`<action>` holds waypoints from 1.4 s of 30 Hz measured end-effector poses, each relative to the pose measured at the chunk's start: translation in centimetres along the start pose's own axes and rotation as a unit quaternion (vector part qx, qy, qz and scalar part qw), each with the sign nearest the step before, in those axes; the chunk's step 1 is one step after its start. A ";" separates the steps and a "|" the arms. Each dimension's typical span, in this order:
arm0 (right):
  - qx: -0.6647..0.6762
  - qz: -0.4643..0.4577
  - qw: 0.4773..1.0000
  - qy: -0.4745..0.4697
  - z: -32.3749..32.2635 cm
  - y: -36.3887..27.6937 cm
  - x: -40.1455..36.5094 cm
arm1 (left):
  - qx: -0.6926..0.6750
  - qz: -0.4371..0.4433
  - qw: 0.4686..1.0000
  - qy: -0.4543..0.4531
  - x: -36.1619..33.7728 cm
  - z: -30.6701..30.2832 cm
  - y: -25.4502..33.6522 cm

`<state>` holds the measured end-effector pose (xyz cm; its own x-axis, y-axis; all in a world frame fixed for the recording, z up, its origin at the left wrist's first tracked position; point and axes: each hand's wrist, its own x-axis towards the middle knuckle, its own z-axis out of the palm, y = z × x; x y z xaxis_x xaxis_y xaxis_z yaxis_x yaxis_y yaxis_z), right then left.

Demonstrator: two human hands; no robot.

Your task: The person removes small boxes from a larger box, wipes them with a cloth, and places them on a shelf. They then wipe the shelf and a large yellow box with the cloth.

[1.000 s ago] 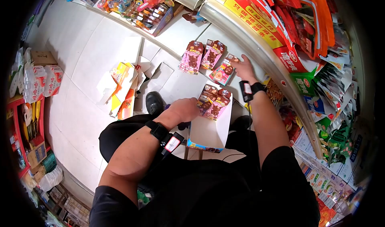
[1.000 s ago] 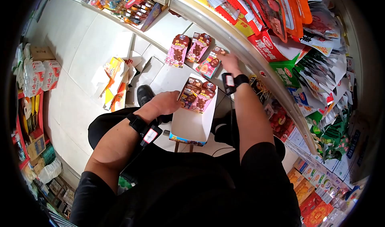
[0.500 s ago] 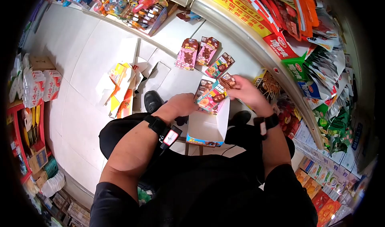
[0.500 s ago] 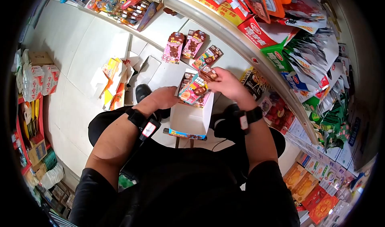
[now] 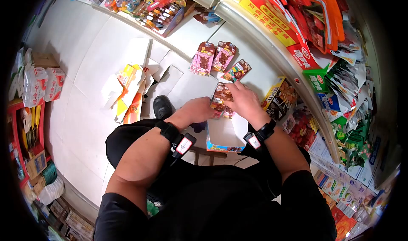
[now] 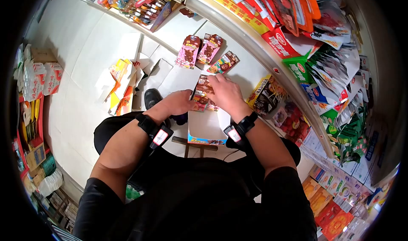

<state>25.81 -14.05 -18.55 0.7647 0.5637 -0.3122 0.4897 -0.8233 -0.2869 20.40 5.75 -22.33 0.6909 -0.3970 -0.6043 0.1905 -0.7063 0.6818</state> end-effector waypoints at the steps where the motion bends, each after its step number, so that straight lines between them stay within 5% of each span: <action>1: 0.000 -0.004 1.000 -0.001 -0.3 0.1 0.4 | -0.006 0.001 1.000 0.013 0.1 0.2 -0.4; 7: 0.338 0.150 0.928 0.041 1.7 7.9 7.2 | -0.014 -0.015 1.000 0.000 -0.5 -0.2 0.4; 11: 0.328 0.125 0.931 0.105 5.9 12.0 12.2 | 0.007 -0.036 0.999 -0.033 -0.8 0.0 0.4; 13: 0.415 0.239 0.875 0.073 3.8 9.6 13.5 | 0.002 -0.039 0.999 -0.035 -1.1 -0.1 0.4; 15: 0.414 0.273 0.868 0.030 2.5 8.6 14.8 | 0.013 -0.045 0.999 -0.014 -1.2 0.1 0.2; 17: 0.354 0.244 0.889 0.156 3.2 7.8 15.8 | 0.028 -0.047 0.998 -0.016 -1.1 0.3 0.0; 23: 0.290 0.231 0.926 0.070 2.8 8.7 17.2 | 0.013 -0.038 0.999 -0.009 -0.8 0.4 -0.3; 25: 0.266 0.223 0.930 0.118 4.1 10.4 17.6 | 0.013 -0.045 0.999 -0.004 -0.6 0.4 -0.5; 27: 0.507 0.260 0.820 0.062 3.2 11.5 16.8 | 0.003 -0.046 0.999 -0.022 -0.6 -0.3 -0.3; 31: 0.695 0.157 0.697 0.082 3.3 15.6 12.1 | 0.009 -0.061 0.997 -0.050 -0.7 -1.2 0.4; 35: 0.661 0.094 0.745 0.005 -3.6 9.8 2.8 | 0.017 -0.045 0.998 -0.049 -0.4 -0.9 0.2; 37: 0.587 0.125 0.800 0.009 -3.1 9.3 -0.4 | -0.025 -0.041 0.999 -0.023 -0.3 -0.5 -0.3; 40: 0.627 0.055 0.774 0.074 1.0 8.3 -3.0 | -0.028 -0.032 0.999 -0.026 -0.4 -0.7 0.2; 42: 0.519 0.075 0.843 0.116 2.7 7.6 -4.0 | -0.049 -0.031 0.998 -0.040 -0.4 -0.8 0.4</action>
<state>25.32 -22.37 -21.93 0.9059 0.3304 -0.2650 -0.1592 -0.3142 -0.9359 20.78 6.09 -21.48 0.6189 -0.4020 -0.6748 0.3016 -0.6717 0.6767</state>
